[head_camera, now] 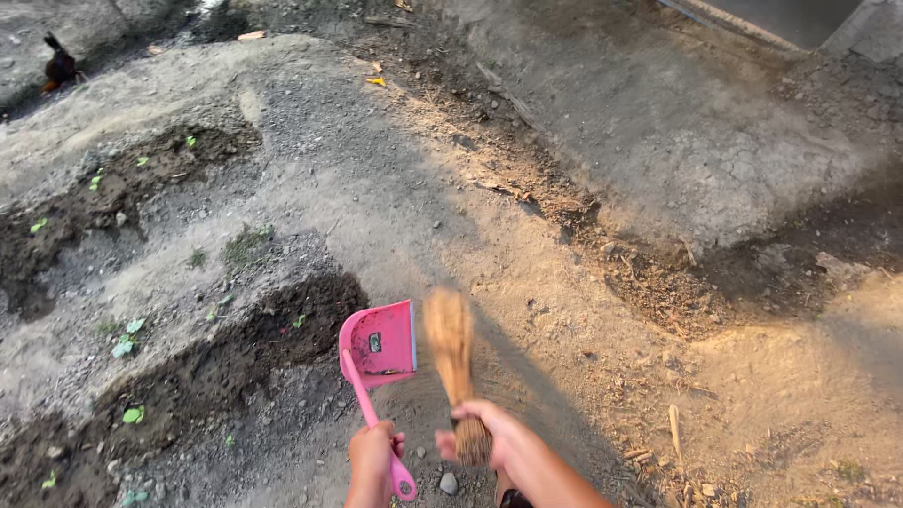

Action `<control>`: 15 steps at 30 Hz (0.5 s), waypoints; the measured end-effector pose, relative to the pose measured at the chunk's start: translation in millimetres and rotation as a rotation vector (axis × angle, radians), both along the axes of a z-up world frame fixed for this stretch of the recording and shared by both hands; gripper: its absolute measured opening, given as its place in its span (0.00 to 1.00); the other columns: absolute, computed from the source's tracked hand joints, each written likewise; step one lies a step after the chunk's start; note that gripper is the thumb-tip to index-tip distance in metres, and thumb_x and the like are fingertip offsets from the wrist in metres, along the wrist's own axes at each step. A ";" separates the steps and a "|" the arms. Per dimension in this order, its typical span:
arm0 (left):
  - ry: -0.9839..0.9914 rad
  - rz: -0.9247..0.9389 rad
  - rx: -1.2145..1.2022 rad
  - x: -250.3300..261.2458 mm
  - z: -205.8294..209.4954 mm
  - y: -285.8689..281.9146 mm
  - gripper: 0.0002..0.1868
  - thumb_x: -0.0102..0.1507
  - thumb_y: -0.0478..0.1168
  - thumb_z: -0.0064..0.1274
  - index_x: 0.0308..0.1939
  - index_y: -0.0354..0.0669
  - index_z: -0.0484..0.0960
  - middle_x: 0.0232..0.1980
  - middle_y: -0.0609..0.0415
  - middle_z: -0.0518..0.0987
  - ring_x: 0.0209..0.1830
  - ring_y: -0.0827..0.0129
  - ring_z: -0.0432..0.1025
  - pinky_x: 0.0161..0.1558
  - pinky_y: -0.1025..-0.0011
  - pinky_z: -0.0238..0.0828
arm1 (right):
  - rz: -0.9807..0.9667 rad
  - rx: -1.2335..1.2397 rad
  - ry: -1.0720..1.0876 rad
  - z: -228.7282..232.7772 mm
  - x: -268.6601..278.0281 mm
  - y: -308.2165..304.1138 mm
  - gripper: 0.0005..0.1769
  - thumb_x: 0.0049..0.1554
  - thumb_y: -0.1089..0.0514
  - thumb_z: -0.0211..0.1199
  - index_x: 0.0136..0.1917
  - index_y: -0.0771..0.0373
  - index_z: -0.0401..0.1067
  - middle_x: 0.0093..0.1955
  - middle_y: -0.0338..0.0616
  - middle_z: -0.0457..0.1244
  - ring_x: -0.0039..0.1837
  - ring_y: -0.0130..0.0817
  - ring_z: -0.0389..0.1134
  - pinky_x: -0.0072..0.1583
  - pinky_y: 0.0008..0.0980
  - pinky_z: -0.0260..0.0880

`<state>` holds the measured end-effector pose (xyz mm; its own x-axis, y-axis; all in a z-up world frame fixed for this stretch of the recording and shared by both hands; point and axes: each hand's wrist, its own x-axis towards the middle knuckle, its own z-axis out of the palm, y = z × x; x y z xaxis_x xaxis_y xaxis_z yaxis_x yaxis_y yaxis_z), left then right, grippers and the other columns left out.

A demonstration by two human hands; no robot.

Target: The person sweeps dirt and debris from a dirt path into a pink dustpan using a small hand broom.

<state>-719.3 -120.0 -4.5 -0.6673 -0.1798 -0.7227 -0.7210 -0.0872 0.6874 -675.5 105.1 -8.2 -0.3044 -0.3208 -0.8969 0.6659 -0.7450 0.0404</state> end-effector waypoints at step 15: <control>-0.044 -0.129 0.003 -80.2 -11.6 39.2 0.05 0.59 0.33 0.46 0.36 0.32 0.73 0.25 0.46 0.76 0.18 0.67 0.66 0.21 0.70 0.63 | -0.407 0.304 0.226 27.7 170.5 193.9 0.29 0.48 0.60 0.69 0.63 0.56 0.68 0.44 0.55 0.70 0.48 0.41 0.75 0.49 0.39 0.81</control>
